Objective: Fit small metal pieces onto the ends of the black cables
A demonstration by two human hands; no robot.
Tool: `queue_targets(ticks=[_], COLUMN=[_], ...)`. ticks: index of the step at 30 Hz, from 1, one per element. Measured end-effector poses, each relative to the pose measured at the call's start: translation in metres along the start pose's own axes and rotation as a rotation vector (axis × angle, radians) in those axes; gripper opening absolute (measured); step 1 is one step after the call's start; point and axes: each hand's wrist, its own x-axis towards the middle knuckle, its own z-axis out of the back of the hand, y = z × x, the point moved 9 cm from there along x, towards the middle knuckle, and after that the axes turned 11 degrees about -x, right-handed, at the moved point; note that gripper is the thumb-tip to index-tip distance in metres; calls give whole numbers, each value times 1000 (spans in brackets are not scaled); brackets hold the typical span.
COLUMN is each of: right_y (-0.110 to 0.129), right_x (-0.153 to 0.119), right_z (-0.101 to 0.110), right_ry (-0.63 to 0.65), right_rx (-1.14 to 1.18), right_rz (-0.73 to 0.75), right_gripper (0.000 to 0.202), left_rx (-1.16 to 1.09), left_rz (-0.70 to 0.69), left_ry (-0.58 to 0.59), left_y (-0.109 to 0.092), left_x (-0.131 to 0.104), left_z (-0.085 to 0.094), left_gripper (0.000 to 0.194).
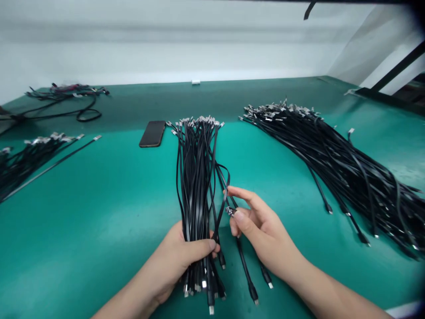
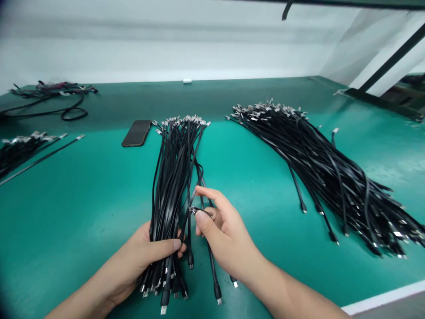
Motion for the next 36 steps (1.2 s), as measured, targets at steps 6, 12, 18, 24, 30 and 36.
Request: queue_targets(ticks=[6,12,18,24,30,36], right_y=[-9,-25,-22,-23,-16,4], right_x=[-2,-7,-5,-3,-2,-6], right_z=[-14,-27,-23,-19,-8,26], right_ry=[145,200,172,149,102,-115], right_rx=[211,573,576,477,280,-209], right_rz=[-64,-298,-237,-167,-55,69], right_gripper=[18,21,15,14,15,17], left_rx=[13,-80,-144,-158,-95,-108], left_rz=[-25,51,79,159,99,77], left_ry=[44,93,162,153,84,-28], left_y=[-5,-1,-1,3,0,1], left_x=[-1,-1,-1,-3,-2,-5], left_z=[-5,-1,-4,-3,-1,2], left_gripper=[24,29,29,28,28,30])
